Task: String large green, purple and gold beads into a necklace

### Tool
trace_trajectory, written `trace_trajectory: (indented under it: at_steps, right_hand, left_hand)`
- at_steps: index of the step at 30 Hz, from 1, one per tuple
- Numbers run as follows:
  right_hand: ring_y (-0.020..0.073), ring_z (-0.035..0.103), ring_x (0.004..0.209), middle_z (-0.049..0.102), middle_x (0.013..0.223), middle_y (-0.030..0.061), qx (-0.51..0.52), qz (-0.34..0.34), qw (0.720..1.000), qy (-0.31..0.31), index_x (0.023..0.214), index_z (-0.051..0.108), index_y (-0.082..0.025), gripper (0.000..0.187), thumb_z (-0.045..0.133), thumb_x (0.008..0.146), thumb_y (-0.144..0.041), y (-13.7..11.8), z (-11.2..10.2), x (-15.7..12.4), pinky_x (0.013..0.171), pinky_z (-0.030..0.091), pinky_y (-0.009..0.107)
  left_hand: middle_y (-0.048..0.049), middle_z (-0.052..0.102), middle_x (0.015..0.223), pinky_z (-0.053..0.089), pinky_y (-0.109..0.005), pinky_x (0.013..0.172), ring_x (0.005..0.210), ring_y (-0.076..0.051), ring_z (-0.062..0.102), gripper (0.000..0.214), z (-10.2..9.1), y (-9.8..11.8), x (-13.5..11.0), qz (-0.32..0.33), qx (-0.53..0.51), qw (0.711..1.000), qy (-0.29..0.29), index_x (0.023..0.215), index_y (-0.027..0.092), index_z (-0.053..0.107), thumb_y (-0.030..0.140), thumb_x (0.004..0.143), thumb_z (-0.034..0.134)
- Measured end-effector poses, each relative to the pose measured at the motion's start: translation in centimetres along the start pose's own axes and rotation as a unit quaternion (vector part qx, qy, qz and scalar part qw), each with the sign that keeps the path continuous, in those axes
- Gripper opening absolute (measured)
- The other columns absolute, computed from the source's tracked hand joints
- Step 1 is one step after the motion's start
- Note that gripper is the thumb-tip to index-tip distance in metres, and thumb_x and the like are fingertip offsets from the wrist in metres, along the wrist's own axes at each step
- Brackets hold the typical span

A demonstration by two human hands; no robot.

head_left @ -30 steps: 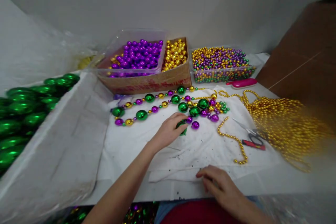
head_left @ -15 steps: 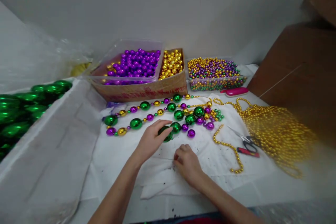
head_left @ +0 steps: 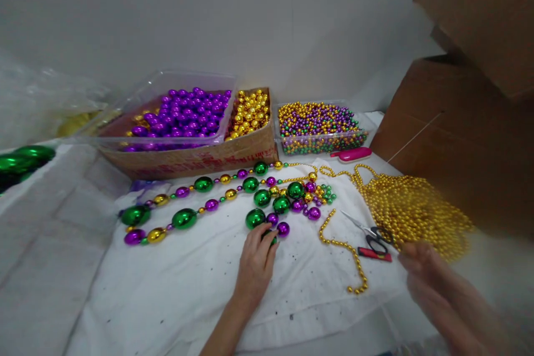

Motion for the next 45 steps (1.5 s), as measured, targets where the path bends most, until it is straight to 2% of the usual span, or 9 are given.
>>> trace_trajectory:
  at_steps: [5, 9, 14, 25, 27, 30, 32, 36, 45]
  right_hand:
    - [0.0032, 0.019, 0.035, 0.038, 0.053, -0.0055, 0.071, 0.068, 0.994, -0.053, 0.074, 0.063, -0.022, 0.015, 0.070, 0.078, -0.035, 4.3, 1.1, 0.8, 0.029, 0.023, 0.017]
    - [-0.0002, 0.007, 0.036, 0.029, 0.054, -0.0101, 0.153, 0.126, 0.974, -0.106, 0.083, 0.063, -0.018, 0.015, 0.068, 0.080, -0.032, 7.5, 2.5, 1.6, 0.030, 0.015, 0.013]
    - [-0.0014, 0.008, 0.035, 0.039, 0.055, -0.0094, 0.143, 0.118, 0.976, -0.110, 0.084, 0.061, -0.018, 0.017, 0.069, 0.080, -0.032, 7.2, 2.4, 1.5, 0.032, 0.011, 0.014]
    - [0.0055, 0.039, 0.047, 0.057, 0.068, 0.0002, -0.244, -0.025, 0.969, -0.022, 0.079, 0.066, -0.018, 0.032, 0.073, 0.069, -0.047, 5.8, 0.4, 1.8, 0.039, 0.023, 0.017]
    - [0.0115, 0.051, 0.060, 0.063, 0.083, 0.0042, -0.275, -0.052, 0.960, -0.012, 0.087, 0.071, -0.019, 0.034, 0.074, 0.067, -0.046, 5.6, 0.4, 1.6, 0.044, 0.033, 0.019]
    - [0.0115, 0.049, 0.056, 0.062, 0.077, 0.0034, -0.281, -0.052, 0.958, -0.017, 0.096, 0.071, -0.021, 0.037, 0.069, 0.071, -0.049, 5.8, 1.1, 1.0, 0.042, 0.032, 0.020]
    - [0.0091, 0.043, 0.050, 0.058, 0.072, 0.0017, -0.292, -0.058, 0.953, -0.052, 0.094, 0.072, -0.021, 0.034, 0.065, 0.075, -0.049, 5.7, 2.3, 0.4, 0.040, 0.029, 0.019]
    - [0.0098, 0.044, 0.051, 0.051, 0.068, 0.0011, -0.347, -0.078, 0.924, -0.144, 0.076, 0.072, -0.019, 0.033, 0.060, 0.079, -0.049, 5.3, 4.8, -0.8, 0.043, 0.033, 0.020]
    - [0.0132, 0.051, 0.054, 0.060, 0.070, 0.0018, -0.407, -0.042, 0.912, -0.039, 0.089, 0.076, -0.026, 0.035, 0.062, 0.073, -0.054, 5.6, 1.4, -3.2, 0.044, 0.036, 0.021]
  left_hand:
    - [-0.0089, 0.057, 0.117, 0.039, -0.045, 0.098, 0.114, -0.026, 0.048, 0.023, 2.7, 4.7, 3.4, 0.056, 0.020, 0.998, -0.017, 0.108, 0.027, 0.060, 0.024, 0.090, 0.045]
    - [-0.0106, 0.061, 0.104, 0.040, -0.044, 0.090, 0.101, -0.025, 0.051, 0.026, 10.0, 9.2, 8.1, 0.121, 0.062, 0.975, -0.175, 0.103, 0.022, 0.062, 0.020, 0.091, 0.040]
    - [-0.0159, 0.058, 0.100, 0.036, -0.050, 0.090, 0.104, -0.030, 0.047, 0.023, 16.2, 8.9, 12.5, 0.088, 0.105, 0.968, -0.209, 0.090, 0.017, 0.064, 0.008, 0.083, 0.044]
    - [-0.0081, 0.063, 0.094, 0.048, -0.031, 0.075, 0.084, -0.017, 0.060, 0.022, 14.1, 7.7, 10.6, -0.057, -0.131, 0.966, -0.214, 0.107, 0.017, 0.056, 0.022, 0.089, 0.045]
    - [-0.0072, 0.064, 0.089, 0.048, -0.026, 0.066, 0.075, -0.014, 0.061, 0.026, 13.0, 7.0, 8.6, -0.153, -0.313, 0.913, -0.214, 0.110, 0.016, 0.054, 0.030, 0.092, 0.043]
    - [-0.0053, 0.062, 0.082, 0.046, -0.021, 0.061, 0.068, -0.011, 0.059, 0.022, 12.4, 6.2, 5.2, -0.303, -0.584, 0.731, -0.183, 0.096, 0.014, 0.059, 0.033, 0.086, 0.056]
    - [-0.0045, 0.061, 0.077, 0.046, -0.019, 0.060, 0.064, -0.009, 0.058, 0.019, 12.0, 5.9, 3.7, -0.348, -0.649, 0.657, -0.161, 0.090, 0.013, 0.062, 0.030, 0.084, 0.061]
    - [-0.0077, 0.065, 0.085, 0.050, -0.020, 0.066, 0.070, -0.010, 0.062, 0.017, 11.5, 5.3, 2.3, -0.387, -0.698, 0.589, -0.126, 0.100, 0.011, 0.063, 0.017, 0.084, 0.061]
    - [-0.0107, 0.067, 0.093, 0.053, -0.022, 0.073, 0.078, -0.013, 0.065, 0.017, 10.4, 4.0, 0.8, -0.408, -0.745, 0.522, -0.069, 0.100, 0.009, 0.063, 0.008, 0.085, 0.056]
Point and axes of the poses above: each hand's wrist, its own x-axis towards the middle knuckle, its own z-axis out of the palm, y = z × x, the point moved 9 cm from there along x, towards the middle knuckle
